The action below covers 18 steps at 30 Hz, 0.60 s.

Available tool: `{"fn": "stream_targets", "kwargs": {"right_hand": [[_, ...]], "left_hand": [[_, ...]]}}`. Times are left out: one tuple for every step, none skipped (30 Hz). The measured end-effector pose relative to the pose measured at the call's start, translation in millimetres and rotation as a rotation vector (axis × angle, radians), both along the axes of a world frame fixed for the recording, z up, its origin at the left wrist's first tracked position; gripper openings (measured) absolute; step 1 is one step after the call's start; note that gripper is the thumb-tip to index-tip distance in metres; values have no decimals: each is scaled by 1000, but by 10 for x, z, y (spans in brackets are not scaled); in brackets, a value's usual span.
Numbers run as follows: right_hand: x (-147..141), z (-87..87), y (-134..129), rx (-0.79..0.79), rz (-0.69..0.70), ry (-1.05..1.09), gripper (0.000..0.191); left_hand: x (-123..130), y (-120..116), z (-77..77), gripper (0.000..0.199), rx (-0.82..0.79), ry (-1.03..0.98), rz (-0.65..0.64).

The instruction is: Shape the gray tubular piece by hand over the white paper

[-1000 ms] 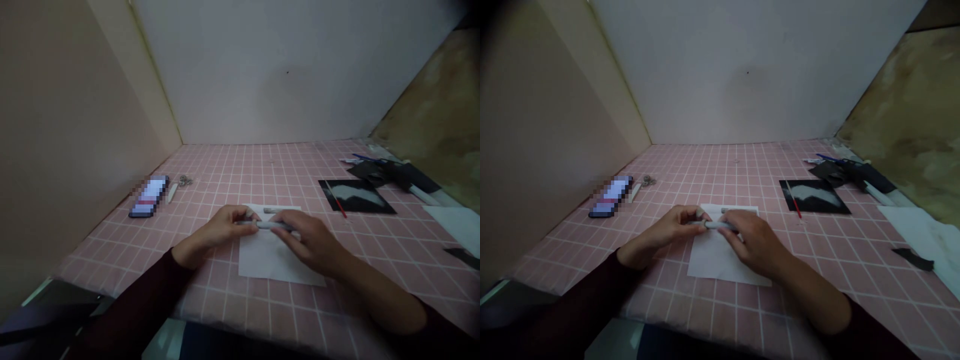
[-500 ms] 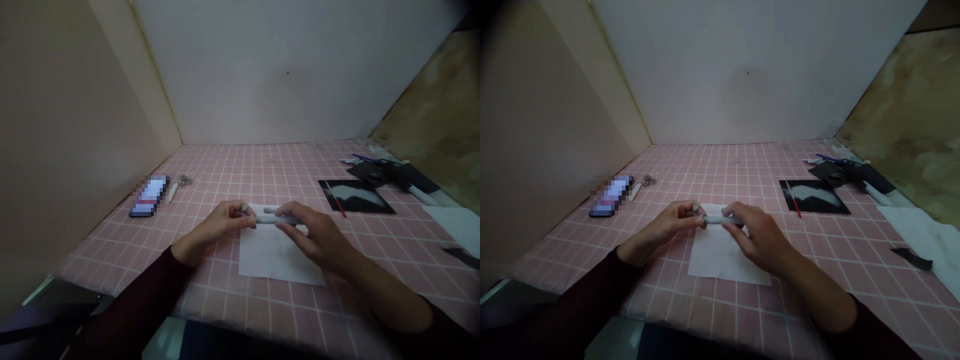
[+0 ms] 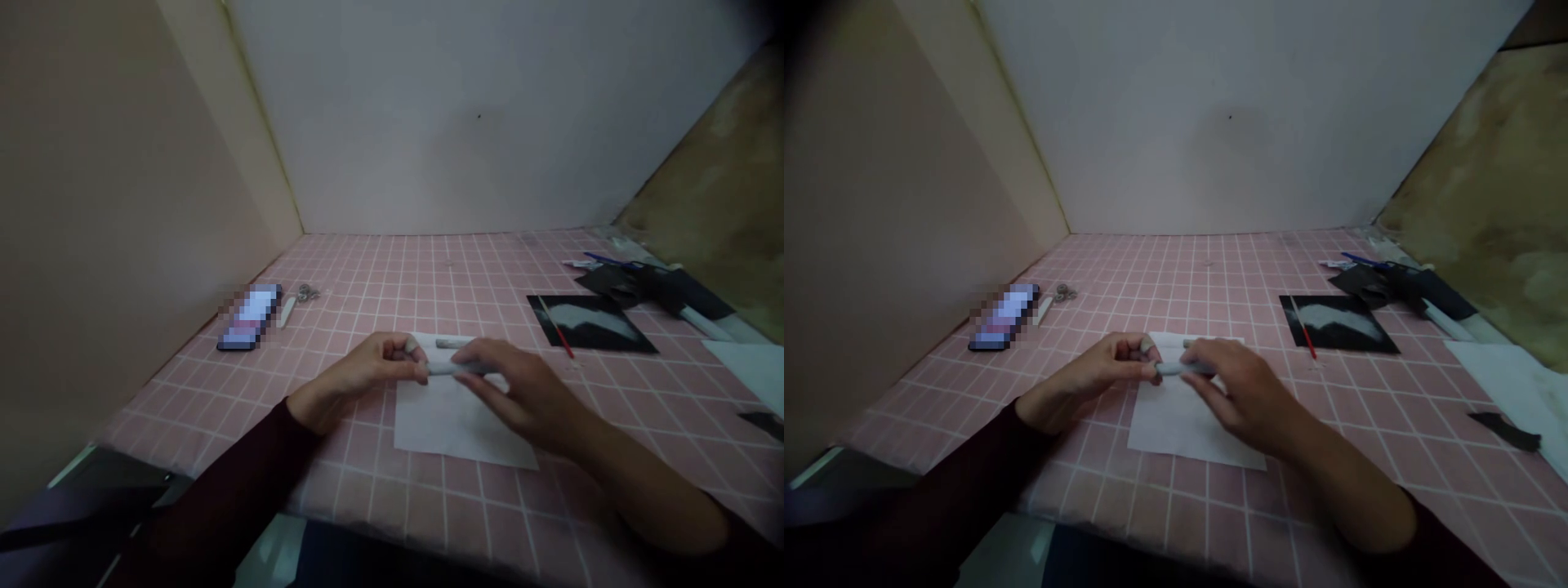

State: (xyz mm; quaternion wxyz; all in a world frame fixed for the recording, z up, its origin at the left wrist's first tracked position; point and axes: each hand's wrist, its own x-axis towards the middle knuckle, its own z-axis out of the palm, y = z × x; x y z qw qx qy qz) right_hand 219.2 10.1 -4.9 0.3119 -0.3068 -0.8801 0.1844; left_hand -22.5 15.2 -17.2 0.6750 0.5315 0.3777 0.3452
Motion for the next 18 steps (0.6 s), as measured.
{"fn": "stream_targets", "kwargs": {"right_hand": [[15,12,7,-8,-42,16,9],[25,21,12,-16,-76,31,9],[27,23,14,-20,-90,38,8],[20,20,12,-21,-78,32,8],[9,11,7,-18,-51,17,9],[-1,2,4,-15,-19,-3,10],[-7,-4,2,-21,6,-23,10],[-3,-4,4,-34,12,-33,11],[8,4,8,-52,-6,-29,12],[24,17,14,-75,-41,-13,12],[38,32,19,-97,-79,10,13],[46,45,21,-119,-109,32,14],[43,51,19,-142,-123,47,15],[31,50,14,-168,-117,51,17],[14,44,8,-197,-99,46,18],[-1,35,5,-225,-76,35,20],[-9,27,6,-249,-58,23,22],[-4,24,15,-268,-51,14,23]], "left_hand": [[-5,7,-1,25,30,-2,26],[-6,11,-1,26,51,-7,47],[-3,12,-3,27,53,-11,55],[5,8,-5,28,38,-12,46],[16,1,-6,30,13,-10,26],[28,-7,-7,32,-8,-7,6],[38,-14,-5,33,-20,-1,-9],[45,-18,-2,34,-15,3,-9],[47,-19,2,35,2,7,6],[47,-17,5,35,27,9,33],[45,-15,6,35,54,13,66],[45,-16,5,35,84,17,92],[48,-19,1,34,117,23,104],[53,-27,-4,32,160,37,101],[59,-37,-9,30,219,67,85],[64,-48,-11,27,290,114,61],[66,-57,-10,25,368,175,40],[62,-62,-4,22,450,242,32]]}}
